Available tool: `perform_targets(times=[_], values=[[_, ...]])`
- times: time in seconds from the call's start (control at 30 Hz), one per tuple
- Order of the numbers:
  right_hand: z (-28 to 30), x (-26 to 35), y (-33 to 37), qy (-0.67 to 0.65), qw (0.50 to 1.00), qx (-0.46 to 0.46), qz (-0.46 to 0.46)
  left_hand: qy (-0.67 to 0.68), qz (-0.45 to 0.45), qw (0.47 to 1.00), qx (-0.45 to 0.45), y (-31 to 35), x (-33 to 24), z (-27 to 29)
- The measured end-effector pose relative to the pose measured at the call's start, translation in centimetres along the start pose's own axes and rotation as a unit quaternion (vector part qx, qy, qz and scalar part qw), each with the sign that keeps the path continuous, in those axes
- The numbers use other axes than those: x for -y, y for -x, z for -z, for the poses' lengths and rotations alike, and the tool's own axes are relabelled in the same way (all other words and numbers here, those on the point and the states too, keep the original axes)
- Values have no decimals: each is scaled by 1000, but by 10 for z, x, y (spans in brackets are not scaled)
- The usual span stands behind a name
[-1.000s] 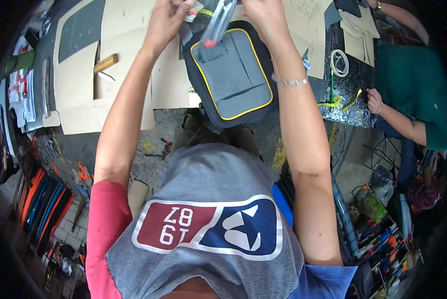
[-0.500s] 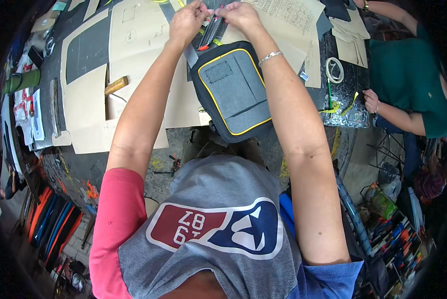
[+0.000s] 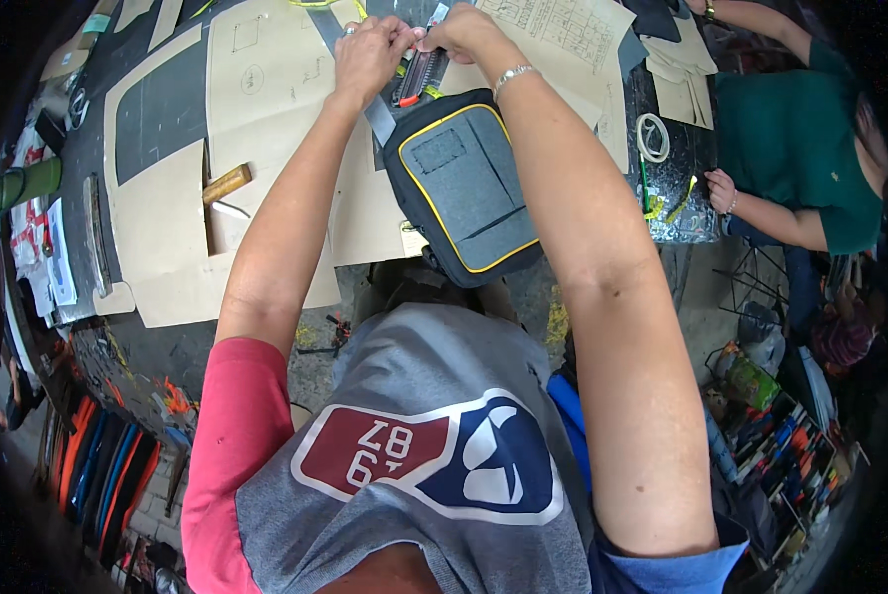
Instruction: Measuring the dimensions of a small bag and a large cardboard pattern using a tape measure and a utility knife in a textile workshop.
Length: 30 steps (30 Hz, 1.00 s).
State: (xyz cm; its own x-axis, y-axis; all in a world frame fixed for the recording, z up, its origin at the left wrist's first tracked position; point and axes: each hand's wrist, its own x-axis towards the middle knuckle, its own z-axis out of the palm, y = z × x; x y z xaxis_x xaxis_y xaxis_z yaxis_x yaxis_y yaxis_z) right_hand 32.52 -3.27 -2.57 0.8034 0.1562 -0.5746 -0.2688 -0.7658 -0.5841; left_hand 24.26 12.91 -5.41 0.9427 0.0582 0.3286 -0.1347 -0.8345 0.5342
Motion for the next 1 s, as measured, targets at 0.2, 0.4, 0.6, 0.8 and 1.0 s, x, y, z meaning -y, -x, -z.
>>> perform_targets(times=[0.2,0.4,0.6,0.8,1.0], values=[[-2,16,-1,40,997,4,-60,132,73,987,59,-13,-17,31],[-7,1,15,146,968,-92,183,201,105,970,88,46,-17,78],[-18,-16,100,11,934,-316,164,199,141,949,201,133,-28,106],[-58,-86,296,-16,953,-289,-87,122,68,975,175,129,-40,92],[-109,-143,335,-195,947,-196,-161,113,81,976,167,131,-49,84]])
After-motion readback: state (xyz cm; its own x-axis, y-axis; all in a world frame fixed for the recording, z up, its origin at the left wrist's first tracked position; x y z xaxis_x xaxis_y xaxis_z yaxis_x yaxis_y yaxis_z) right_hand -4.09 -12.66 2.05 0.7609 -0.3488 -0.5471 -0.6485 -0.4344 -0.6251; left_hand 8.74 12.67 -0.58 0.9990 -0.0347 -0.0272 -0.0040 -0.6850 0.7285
